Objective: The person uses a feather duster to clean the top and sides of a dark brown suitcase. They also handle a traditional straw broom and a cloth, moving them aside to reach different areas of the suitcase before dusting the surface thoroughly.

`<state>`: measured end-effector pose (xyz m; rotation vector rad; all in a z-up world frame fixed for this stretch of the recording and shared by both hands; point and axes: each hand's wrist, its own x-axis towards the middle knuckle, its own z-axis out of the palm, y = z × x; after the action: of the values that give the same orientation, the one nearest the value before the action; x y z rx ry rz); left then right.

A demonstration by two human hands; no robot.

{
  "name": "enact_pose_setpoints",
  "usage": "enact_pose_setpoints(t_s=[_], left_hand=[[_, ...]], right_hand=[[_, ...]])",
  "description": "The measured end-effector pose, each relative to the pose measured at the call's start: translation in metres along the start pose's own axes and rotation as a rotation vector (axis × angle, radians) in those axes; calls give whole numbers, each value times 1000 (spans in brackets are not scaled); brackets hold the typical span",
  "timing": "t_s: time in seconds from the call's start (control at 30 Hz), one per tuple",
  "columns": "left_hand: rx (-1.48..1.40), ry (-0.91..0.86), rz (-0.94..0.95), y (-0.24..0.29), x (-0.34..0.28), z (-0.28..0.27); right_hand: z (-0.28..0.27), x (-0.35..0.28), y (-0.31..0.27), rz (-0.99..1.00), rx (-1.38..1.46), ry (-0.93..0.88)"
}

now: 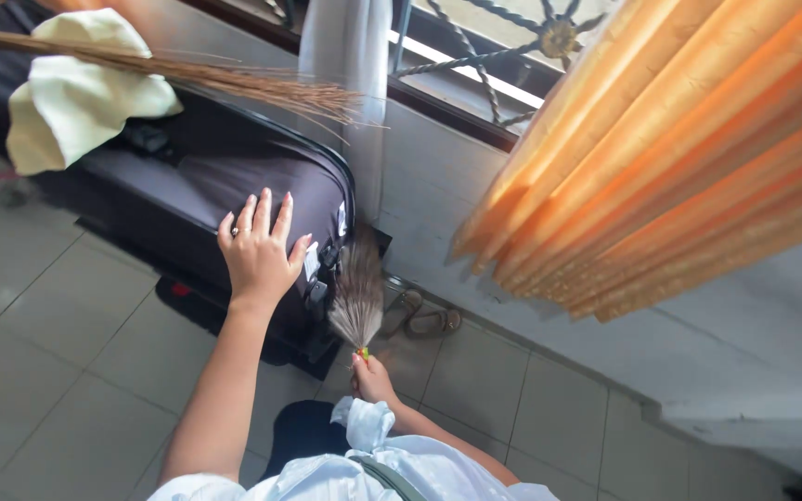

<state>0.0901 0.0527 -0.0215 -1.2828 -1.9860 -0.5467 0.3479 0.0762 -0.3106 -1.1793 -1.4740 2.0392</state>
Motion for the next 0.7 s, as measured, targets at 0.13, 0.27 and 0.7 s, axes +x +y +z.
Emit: enact_pose_setpoints(t_s=[0.13,0.27,0.7], left_hand=[[42,11,-28,-2,-4,10],[65,-3,-39,-3,-10,19],[120,-182,-86,3,4,1]], right_hand=[[4,-28,-25,128,75,-65],[12,-80,-95,-7,124,-15],[2,-98,-45,201,186,-140]])
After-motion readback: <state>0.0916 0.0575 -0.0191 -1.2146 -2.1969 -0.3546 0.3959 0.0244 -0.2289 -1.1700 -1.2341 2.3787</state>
